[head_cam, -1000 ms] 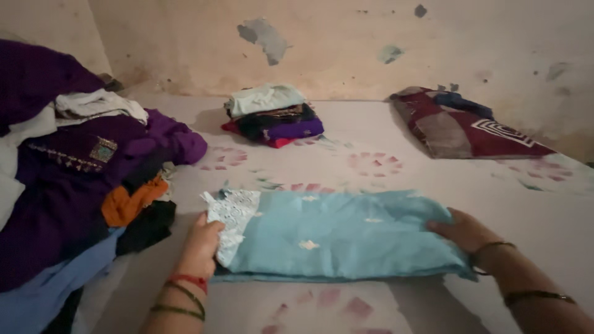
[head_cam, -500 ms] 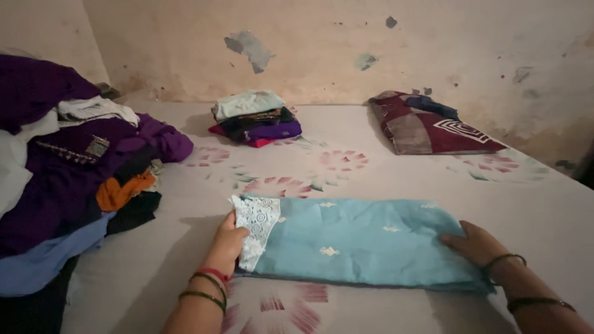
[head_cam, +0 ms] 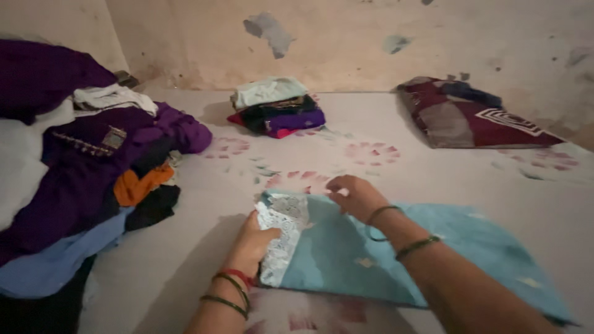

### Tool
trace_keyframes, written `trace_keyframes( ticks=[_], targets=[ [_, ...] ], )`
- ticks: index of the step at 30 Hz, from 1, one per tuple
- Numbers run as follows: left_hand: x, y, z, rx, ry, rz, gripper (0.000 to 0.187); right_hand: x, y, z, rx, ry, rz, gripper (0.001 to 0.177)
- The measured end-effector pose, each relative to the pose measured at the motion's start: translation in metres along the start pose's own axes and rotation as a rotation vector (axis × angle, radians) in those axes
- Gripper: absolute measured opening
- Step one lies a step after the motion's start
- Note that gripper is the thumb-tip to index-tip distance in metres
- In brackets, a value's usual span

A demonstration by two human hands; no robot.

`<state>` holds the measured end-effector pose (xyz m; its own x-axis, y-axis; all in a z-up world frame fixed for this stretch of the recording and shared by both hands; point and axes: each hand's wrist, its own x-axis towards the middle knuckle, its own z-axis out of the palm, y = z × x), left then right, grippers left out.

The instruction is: The person folds a light blue garment by hand on a bed, smoothing the fabric and aligning the edges before placing it onto a stack of folded items.

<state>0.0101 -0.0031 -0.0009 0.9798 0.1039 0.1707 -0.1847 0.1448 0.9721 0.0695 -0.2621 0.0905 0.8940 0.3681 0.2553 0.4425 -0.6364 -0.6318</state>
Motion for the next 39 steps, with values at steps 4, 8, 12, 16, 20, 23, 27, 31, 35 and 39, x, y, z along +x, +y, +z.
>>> trace_keyframes(
  ticks=[4,8,12,16,20,23,27,31,35,39],
  targets=[
    [-0.003,-0.002,0.004,0.073,0.066,0.025,0.052,0.050,0.002,0.061,-0.103,0.013,-0.069,0.032],
    [-0.008,0.000,0.008,0.056,0.097,0.065,0.056,0.075,0.022,0.092,-0.348,-0.051,-0.142,0.039],
    [-0.018,0.014,0.011,0.274,0.193,0.049,0.058,0.078,0.035,0.090,-0.391,-0.016,-0.324,0.030],
    [-0.019,0.028,0.014,0.331,0.207,0.165,0.054,0.079,0.024,0.067,-0.169,0.128,-0.164,0.029],
    [-0.005,0.023,0.010,0.274,0.221,0.161,0.053,0.091,0.012,0.064,-0.142,0.174,-0.214,0.026],
    [-0.003,0.013,0.000,0.286,0.228,0.113,0.058,0.096,0.010,0.080,-0.143,0.086,-0.077,0.030],
    [-0.012,0.011,-0.014,0.267,0.173,-0.033,0.066,0.082,0.023,0.092,-0.034,0.008,-0.140,0.051],
    [-0.027,0.025,-0.021,0.446,0.175,0.148,0.070,0.048,0.019,0.053,-0.028,0.050,-0.102,0.051],
    [-0.040,0.050,0.000,0.859,0.344,0.652,0.055,-0.006,0.013,0.008,-0.004,-0.025,-0.060,0.048],
    [-0.052,0.053,0.050,1.134,0.088,0.894,0.044,-0.038,0.020,0.012,-0.327,-0.065,-0.213,0.060]
  ],
)
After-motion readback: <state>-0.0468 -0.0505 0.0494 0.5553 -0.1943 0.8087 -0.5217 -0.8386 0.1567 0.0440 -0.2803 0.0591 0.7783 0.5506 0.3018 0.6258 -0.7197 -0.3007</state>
